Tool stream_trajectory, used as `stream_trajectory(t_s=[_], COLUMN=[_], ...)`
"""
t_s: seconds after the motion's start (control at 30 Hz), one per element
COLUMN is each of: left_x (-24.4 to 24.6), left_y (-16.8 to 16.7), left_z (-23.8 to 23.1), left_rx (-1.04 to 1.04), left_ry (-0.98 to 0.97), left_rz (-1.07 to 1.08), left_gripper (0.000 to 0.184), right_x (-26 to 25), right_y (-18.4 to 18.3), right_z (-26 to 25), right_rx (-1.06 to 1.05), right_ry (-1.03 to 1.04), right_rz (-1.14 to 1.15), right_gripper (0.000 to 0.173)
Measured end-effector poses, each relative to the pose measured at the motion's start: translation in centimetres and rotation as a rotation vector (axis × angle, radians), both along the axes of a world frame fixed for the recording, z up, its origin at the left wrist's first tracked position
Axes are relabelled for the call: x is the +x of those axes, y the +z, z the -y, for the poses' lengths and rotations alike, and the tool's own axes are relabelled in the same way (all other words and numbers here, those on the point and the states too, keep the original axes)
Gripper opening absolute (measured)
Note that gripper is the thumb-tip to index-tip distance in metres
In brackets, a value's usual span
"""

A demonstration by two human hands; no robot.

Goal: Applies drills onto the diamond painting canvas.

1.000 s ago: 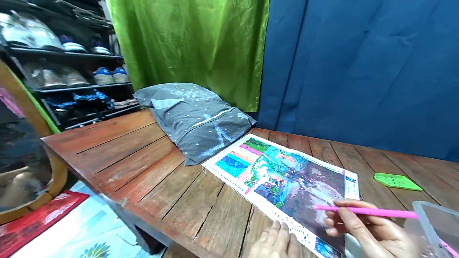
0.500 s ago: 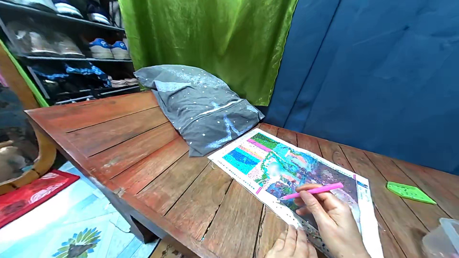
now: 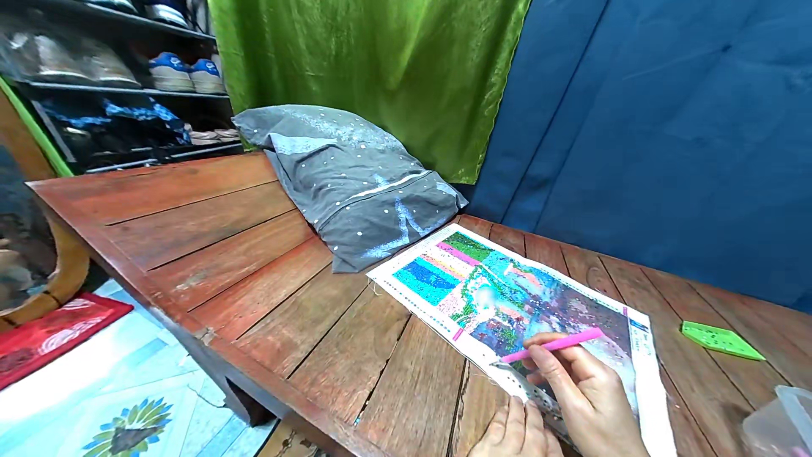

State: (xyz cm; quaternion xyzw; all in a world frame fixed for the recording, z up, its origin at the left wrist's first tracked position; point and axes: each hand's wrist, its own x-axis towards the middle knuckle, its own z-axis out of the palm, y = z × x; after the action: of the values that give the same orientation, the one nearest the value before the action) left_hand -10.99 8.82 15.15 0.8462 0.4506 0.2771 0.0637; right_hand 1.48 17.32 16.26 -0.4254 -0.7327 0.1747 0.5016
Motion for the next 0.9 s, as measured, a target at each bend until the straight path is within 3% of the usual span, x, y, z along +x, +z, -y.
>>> stream_trajectory(t_s=[0.9], left_x=[0.12], left_y=[0.05], left_z=[0.05], left_rx=[0.024], left_ry=[0.014], left_rz=[-0.056], left_gripper=[0.041], right_x=[-0.64], right_y=[-0.13], right_z=[-0.42], right_rx=[0.016], right_ry=[0.036], right_rz=[-0.009], right_gripper=[0.024])
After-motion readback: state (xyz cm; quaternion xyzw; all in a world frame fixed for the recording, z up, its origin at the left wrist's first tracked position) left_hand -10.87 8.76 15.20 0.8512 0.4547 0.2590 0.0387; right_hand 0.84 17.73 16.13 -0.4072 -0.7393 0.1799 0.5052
